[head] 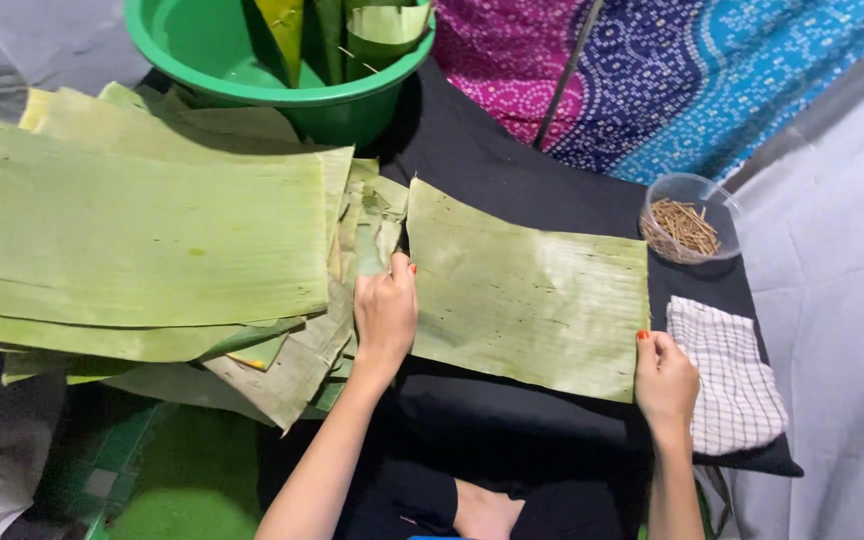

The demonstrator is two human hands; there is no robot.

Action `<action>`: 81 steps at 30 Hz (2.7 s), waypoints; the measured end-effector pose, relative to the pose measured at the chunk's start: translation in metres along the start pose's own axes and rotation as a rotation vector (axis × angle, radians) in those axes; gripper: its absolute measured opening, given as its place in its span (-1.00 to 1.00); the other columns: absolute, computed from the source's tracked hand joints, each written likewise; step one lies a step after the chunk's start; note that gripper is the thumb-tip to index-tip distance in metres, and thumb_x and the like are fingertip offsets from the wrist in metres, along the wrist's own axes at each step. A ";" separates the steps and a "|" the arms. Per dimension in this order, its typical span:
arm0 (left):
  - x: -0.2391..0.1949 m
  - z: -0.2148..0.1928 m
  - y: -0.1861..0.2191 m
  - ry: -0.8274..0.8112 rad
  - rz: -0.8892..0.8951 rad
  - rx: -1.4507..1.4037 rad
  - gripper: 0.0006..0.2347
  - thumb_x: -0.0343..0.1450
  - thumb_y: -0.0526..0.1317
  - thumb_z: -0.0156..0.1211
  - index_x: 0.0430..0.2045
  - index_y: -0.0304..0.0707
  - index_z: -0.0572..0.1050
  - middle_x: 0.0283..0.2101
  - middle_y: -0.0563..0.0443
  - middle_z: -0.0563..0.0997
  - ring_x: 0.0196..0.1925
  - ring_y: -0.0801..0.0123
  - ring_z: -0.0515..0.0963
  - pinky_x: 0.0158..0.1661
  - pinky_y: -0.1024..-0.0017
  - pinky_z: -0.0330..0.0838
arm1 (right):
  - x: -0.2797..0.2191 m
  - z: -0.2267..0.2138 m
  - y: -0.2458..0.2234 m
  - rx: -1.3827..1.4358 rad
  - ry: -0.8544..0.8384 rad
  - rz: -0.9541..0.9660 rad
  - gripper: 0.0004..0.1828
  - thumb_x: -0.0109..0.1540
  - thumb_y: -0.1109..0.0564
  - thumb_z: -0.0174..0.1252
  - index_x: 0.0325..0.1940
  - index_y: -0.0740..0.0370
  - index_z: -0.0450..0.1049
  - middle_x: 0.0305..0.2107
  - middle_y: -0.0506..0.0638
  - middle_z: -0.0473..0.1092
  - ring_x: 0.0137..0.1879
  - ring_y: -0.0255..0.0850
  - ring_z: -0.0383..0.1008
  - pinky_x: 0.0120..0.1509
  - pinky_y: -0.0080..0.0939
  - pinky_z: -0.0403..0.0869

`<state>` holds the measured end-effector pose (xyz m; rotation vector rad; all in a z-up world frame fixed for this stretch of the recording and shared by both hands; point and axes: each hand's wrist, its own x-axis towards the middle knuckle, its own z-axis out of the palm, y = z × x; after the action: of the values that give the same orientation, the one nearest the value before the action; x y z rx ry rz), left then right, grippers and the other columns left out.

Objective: Folding banana leaves into cones and securing them with small wooden sticks.

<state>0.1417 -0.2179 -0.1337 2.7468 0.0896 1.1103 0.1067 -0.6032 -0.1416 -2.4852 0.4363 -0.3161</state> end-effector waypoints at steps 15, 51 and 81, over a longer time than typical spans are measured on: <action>-0.026 0.017 0.012 -0.037 0.191 0.292 -0.79 0.49 -0.18 0.14 -0.57 -0.13 0.39 -0.80 0.16 0.21 -0.55 0.39 0.35 -0.34 0.43 0.18 | -0.008 0.006 0.013 -0.374 0.041 0.019 -0.57 0.38 -0.30 0.07 -0.24 0.03 0.59 -0.47 0.24 0.57 -0.19 0.27 0.62 -0.03 0.21 0.54; -0.032 0.004 0.023 -0.156 0.092 0.215 -0.92 0.35 -0.31 0.13 -0.40 -0.21 0.36 -0.53 0.00 0.42 -0.58 0.33 0.38 -0.58 0.44 0.28 | 0.005 -0.054 -0.086 -0.339 0.564 -0.373 -0.62 0.24 0.31 0.23 0.13 0.22 0.69 -0.08 0.20 0.35 -0.01 0.12 0.37 0.03 0.02 0.42; -0.028 0.004 0.020 -0.094 0.174 0.337 -0.89 0.41 -0.15 0.17 -0.48 -0.02 0.38 -0.69 0.23 0.42 -0.39 0.46 0.50 -0.47 0.56 0.44 | -0.036 0.121 -0.146 -0.294 -0.002 -0.559 -0.51 0.19 0.12 0.18 0.23 -0.01 0.51 -0.01 0.10 0.37 0.00 0.10 0.45 -0.08 0.08 0.49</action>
<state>0.1240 -0.2416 -0.1516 3.1552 0.0271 1.0931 0.1467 -0.4149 -0.1564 -2.8622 -0.2466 -0.4966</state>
